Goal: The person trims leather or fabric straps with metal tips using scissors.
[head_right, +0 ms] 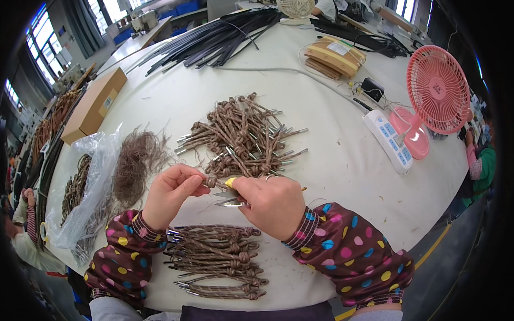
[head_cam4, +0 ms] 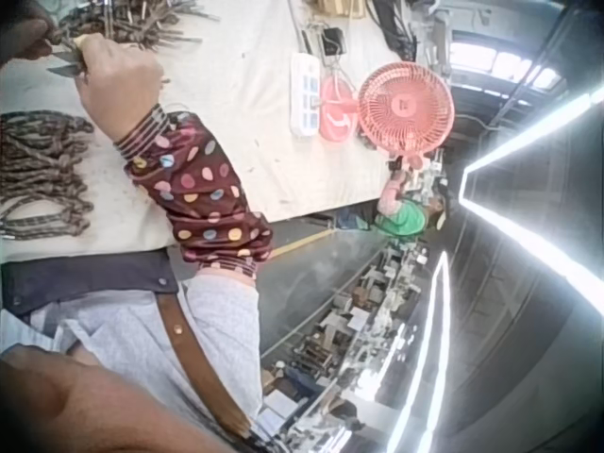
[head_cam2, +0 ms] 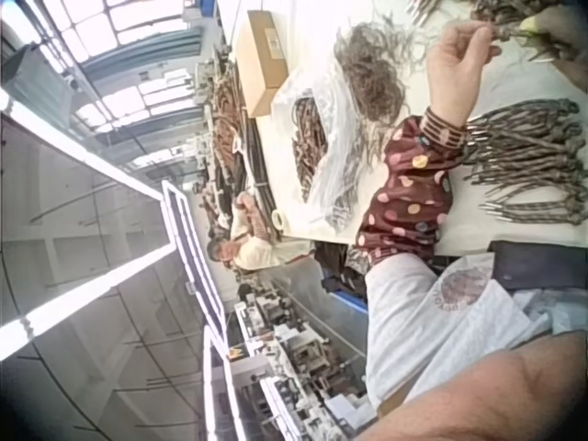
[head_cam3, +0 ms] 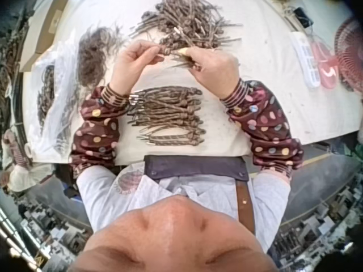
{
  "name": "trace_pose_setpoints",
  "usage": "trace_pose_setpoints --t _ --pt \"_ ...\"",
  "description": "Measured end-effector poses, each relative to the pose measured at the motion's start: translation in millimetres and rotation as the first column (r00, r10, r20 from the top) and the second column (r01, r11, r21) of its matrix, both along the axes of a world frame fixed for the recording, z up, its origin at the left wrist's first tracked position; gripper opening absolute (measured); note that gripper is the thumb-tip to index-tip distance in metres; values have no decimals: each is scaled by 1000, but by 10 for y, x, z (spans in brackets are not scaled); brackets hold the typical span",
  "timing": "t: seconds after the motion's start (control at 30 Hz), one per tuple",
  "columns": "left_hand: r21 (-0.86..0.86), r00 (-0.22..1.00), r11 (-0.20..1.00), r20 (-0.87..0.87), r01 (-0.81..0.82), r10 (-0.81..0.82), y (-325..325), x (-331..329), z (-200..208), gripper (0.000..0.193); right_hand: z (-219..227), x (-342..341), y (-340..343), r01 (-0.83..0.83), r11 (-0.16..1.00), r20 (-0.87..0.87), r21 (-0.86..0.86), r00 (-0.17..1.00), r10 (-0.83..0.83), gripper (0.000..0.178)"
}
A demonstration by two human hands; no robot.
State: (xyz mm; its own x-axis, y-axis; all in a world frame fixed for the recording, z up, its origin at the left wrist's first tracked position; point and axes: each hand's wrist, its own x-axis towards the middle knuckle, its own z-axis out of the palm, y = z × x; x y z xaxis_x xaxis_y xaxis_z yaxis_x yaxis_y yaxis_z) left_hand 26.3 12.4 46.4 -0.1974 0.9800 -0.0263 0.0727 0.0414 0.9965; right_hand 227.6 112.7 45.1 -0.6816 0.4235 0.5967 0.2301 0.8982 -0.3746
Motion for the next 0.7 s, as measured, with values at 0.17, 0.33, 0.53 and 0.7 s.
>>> trace_pose_setpoints --t 0.17,0.33,0.53,0.7 --pt "-24 973 999 227 -45 49 85 -105 -41 17 19 35 56 58 992 17 -109 998 -56 23" --pt "-15 998 998 32 -58 58 34 -137 49 23 42 25 65 45 996 41 -78 998 -42 23" --pt "107 992 986 -24 124 -123 72 -59 -56 16 18 21 5 11 1000 65 -22 998 -10 26" --pt "12 992 999 113 47 -48 68 -224 20 11 47 23 88 92 949 54 -302 995 -79 23"
